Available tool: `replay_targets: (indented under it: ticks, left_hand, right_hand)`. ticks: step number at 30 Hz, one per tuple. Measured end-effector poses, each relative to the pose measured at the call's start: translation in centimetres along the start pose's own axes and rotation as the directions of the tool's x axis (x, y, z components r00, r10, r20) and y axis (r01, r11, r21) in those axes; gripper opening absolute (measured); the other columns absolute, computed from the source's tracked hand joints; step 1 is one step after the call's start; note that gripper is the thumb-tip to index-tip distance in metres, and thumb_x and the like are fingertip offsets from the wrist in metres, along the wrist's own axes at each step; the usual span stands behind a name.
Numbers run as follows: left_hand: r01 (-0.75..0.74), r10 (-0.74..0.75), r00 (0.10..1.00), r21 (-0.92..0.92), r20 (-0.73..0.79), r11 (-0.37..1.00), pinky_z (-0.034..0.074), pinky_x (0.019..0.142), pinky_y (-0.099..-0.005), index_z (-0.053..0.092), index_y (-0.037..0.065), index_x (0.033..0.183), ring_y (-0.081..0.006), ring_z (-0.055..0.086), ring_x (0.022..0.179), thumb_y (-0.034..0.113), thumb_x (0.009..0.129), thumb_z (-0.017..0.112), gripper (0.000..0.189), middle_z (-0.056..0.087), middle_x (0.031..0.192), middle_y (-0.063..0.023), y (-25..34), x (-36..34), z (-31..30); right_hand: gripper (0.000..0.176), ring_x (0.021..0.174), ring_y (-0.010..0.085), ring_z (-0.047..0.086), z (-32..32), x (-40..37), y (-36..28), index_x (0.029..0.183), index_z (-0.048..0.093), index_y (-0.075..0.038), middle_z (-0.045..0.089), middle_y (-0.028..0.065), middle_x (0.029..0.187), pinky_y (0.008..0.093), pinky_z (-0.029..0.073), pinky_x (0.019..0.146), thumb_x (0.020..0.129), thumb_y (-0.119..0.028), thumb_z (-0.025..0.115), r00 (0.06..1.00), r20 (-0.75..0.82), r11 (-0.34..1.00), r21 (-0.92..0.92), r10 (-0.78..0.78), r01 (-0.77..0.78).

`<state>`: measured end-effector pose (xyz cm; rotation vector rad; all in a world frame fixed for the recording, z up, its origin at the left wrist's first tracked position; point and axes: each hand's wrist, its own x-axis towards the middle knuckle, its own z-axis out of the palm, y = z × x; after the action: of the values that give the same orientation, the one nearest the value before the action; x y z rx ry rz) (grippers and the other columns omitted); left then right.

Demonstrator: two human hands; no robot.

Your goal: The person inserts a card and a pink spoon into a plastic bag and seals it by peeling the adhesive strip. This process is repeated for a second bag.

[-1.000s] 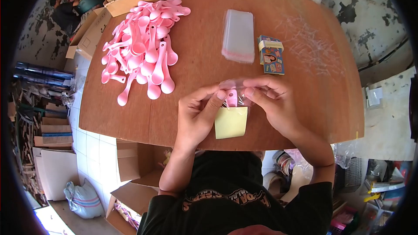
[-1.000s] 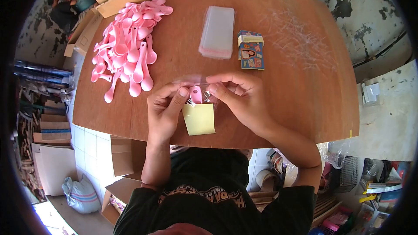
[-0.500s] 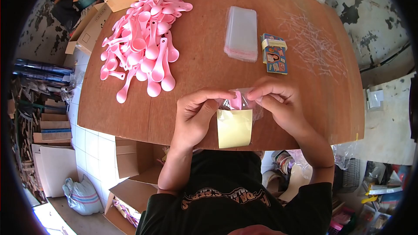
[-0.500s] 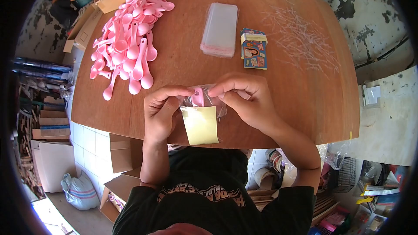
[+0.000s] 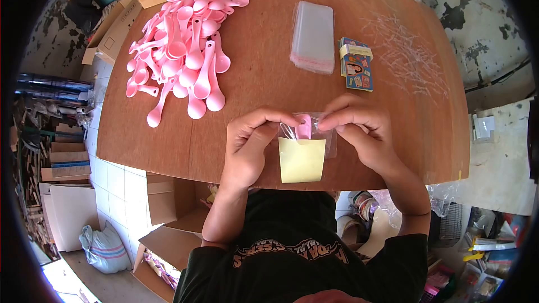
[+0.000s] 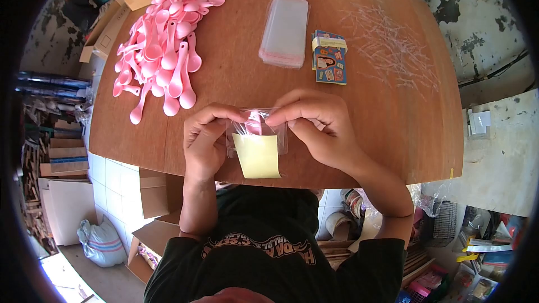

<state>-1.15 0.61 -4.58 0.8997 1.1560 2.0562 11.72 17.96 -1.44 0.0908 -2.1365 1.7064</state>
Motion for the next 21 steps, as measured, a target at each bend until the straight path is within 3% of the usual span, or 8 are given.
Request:
replay_targets:
  ticks: [3, 5, 11, 12, 14, 16, 19, 21]
  left_hand:
    - [-0.028, 0.029, 0.999, -0.034, 0.022, 0.999, 0.05, 0.081, -0.0286, 0.063, -0.005, 0.098, -0.0148, 0.063, 0.089, 0.0, 0.094, 0.047, 0.018, 0.067, 0.099, -0.0124, -0.1, -0.1, 0.0]
    - [-0.074, 0.074, 0.996, -0.012, 0.041, 0.997, 0.051, 0.081, -0.0292, 0.062, -0.005, 0.099, -0.0151, 0.063, 0.09, -0.001, 0.092, 0.051, 0.013, 0.067, 0.101, -0.0134, 0.0, -0.3, 0.2]
    - [0.061, -0.062, 0.995, 0.016, 0.074, 0.998, 0.056, 0.072, -0.0271, 0.06, -0.002, 0.101, -0.0165, 0.064, 0.092, -0.012, 0.077, 0.069, 0.028, 0.066, 0.106, -0.0169, 2.0, -1.7, 0.0]
    - [0.095, -0.122, 0.986, 0.22, 0.112, 0.971, 0.056, 0.065, -0.0263, 0.062, -0.001, 0.099, -0.0159, 0.067, 0.087, -0.009, 0.075, 0.072, 0.027, 0.068, 0.103, -0.0153, 2.5, -2.9, -1.6]
    - [-0.15, 0.01, 0.923, 0.337, 0.384, 0.929, 0.056, 0.062, -0.0266, 0.064, 0.0, 0.099, -0.0171, 0.069, 0.079, -0.003, 0.074, 0.075, 0.027, 0.069, 0.099, -0.012, 3.4, -4.0, -4.2]
    - [-0.079, -0.131, 0.759, 0.29, 0.637, 0.954, 0.056, 0.065, -0.0279, 0.064, -0.001, 0.099, -0.0194, 0.07, 0.08, 0.0, 0.075, 0.075, 0.027, 0.069, 0.1, -0.0111, 4.5, -5.4, -6.5]
    - [0.178, -0.456, 0.504, 0.428, 0.734, 0.886, 0.054, 0.076, -0.0287, 0.064, 0.0, 0.098, -0.0204, 0.067, 0.091, -0.005, 0.08, 0.067, 0.019, 0.068, 0.102, -0.0119, 4.8, -7.8, -10.0]
    - [0.382, -0.634, 0.623, 0.53, 0.457, 0.757, 0.052, 0.078, -0.0275, 0.061, -0.001, 0.102, -0.0179, 0.065, 0.09, -0.006, 0.082, 0.065, 0.021, 0.067, 0.099, -0.0097, 2.1, -12.5, -15.8]
  right_hand:
    - [0.018, 0.087, 0.015, 0.062, -0.2, 0.0, 0.0, 0.095, 0.068, 0.004, 0.062, 0.0113, 0.098, 0.0241, 0.048, 0.072, 0.085, 0.008, 0.054, 0.997, 0.04, 0.997, 0.049, -0.064, 0.062]
    - [0.015, 0.086, 0.0146, 0.062, 0.4, -0.3, -0.5, 0.095, 0.067, 0.002, 0.06, 0.0107, 0.099, 0.0242, 0.051, 0.071, 0.082, 0.006, 0.061, 0.999, -0.005, 0.986, 0.161, 0.054, -0.053]
    - [0.017, 0.086, 0.013, 0.062, 1.3, -0.3, -0.6, 0.092, 0.065, 0.001, 0.057, 0.0103, 0.1, 0.0239, 0.056, 0.072, 0.077, 0.004, 0.07, 0.999, 0.015, 0.998, 0.045, -0.036, 0.036]
    - [0.017, 0.087, 0.0134, 0.063, 1.1, -0.2, -0.8, 0.093, 0.065, 0.001, 0.056, 0.0111, 0.1, 0.0242, 0.056, 0.073, 0.077, 0.003, 0.07, 0.992, 0.091, 0.996, -0.015, -0.085, 0.086]
    - [0.019, 0.088, 0.0147, 0.063, 1.1, -0.2, -1.1, 0.096, 0.064, 0.002, 0.055, 0.0122, 0.102, 0.0249, 0.056, 0.074, 0.079, 0.003, 0.069, 0.997, 0.068, 0.999, 0.035, -0.031, 0.028]
    - [0.019, 0.087, 0.015, 0.064, 1.0, -0.2, -1.2, 0.099, 0.062, 0.003, 0.055, 0.0125, 0.105, 0.0248, 0.056, 0.073, 0.08, 0.003, 0.066, 0.992, -0.046, 0.97, 0.219, 0.119, -0.107]
    - [0.019, 0.088, 0.0154, 0.064, -0.3, 0.1, -0.6, 0.102, 0.059, 0.005, 0.053, 0.0137, 0.109, 0.0274, 0.055, 0.075, 0.084, 0.003, 0.062, 0.99, -0.03, 0.983, 0.129, 0.137, -0.132]
    - [0.017, 0.089, 0.015, 0.063, -0.5, 0.2, -0.5, 0.103, 0.058, 0.004, 0.051, 0.0128, 0.11, 0.0299, 0.056, 0.078, 0.086, 0.003, 0.059, 0.981, -0.032, 0.98, 0.046, 0.194, -0.192]
